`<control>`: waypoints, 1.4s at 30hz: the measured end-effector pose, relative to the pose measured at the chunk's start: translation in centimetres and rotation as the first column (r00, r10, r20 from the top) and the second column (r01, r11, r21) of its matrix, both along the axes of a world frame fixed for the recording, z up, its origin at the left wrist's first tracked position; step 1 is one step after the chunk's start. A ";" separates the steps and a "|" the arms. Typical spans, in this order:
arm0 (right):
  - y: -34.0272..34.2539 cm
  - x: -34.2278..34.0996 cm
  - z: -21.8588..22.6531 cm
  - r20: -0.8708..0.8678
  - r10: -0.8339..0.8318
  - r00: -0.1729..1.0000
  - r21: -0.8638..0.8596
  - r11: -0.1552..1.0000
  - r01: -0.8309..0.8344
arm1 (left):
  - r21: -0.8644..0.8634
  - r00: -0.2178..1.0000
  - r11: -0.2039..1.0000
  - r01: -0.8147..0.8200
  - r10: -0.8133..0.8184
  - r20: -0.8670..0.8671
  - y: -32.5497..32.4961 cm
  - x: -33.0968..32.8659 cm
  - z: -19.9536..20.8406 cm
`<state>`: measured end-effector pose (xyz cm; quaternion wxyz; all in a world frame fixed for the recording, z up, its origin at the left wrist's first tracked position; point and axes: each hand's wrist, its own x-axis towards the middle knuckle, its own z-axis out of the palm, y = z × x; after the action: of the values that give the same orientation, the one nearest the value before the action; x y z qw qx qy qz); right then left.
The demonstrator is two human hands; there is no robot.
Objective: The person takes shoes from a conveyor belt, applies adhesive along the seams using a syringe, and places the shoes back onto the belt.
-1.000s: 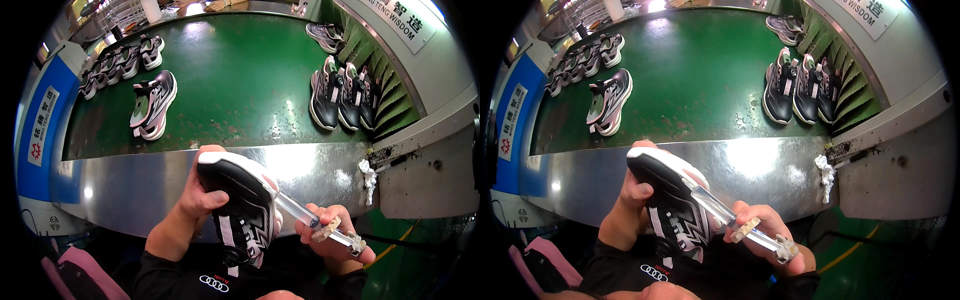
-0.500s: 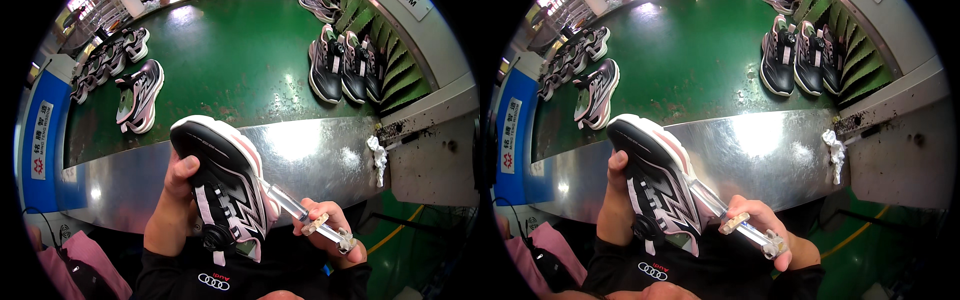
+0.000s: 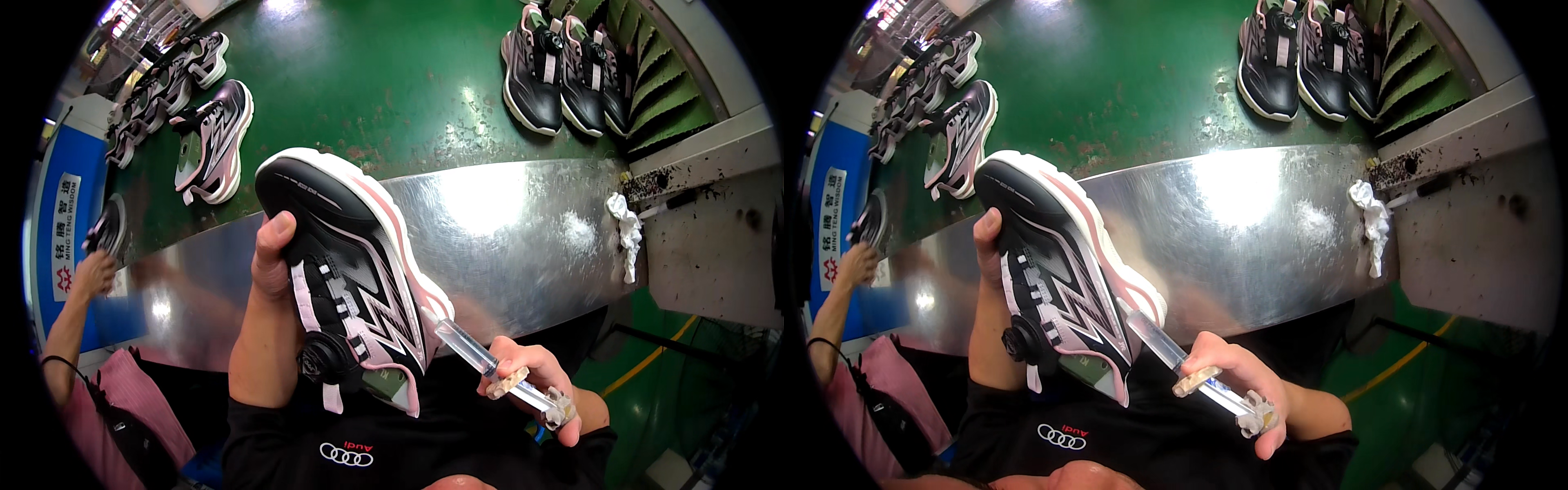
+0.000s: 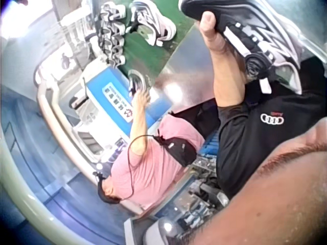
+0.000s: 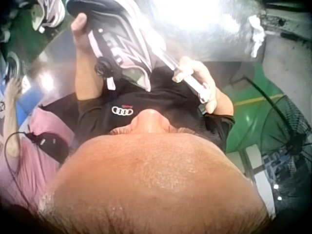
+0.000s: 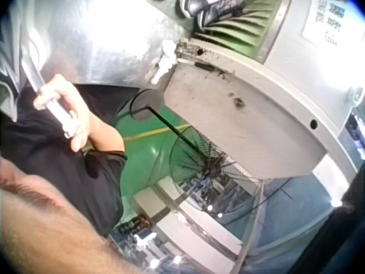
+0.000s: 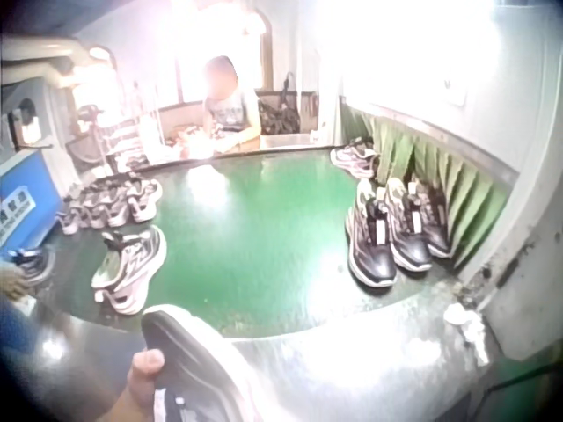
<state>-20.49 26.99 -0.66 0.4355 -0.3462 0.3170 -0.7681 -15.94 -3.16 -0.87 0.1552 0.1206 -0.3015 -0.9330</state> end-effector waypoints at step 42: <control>0.4 1.0 -4.6 -0.172 -0.115 0.978 0.014 0.993 0.119 | -0.400 0.869 0.906 0.138 0.083 0.488 -5.8 12.8 -0.4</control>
<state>-19.54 27.39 -5.24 0.3651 -0.3860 0.3824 -0.7560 -3.14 -8.91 -1.29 0.0819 0.3141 -0.5272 -0.7853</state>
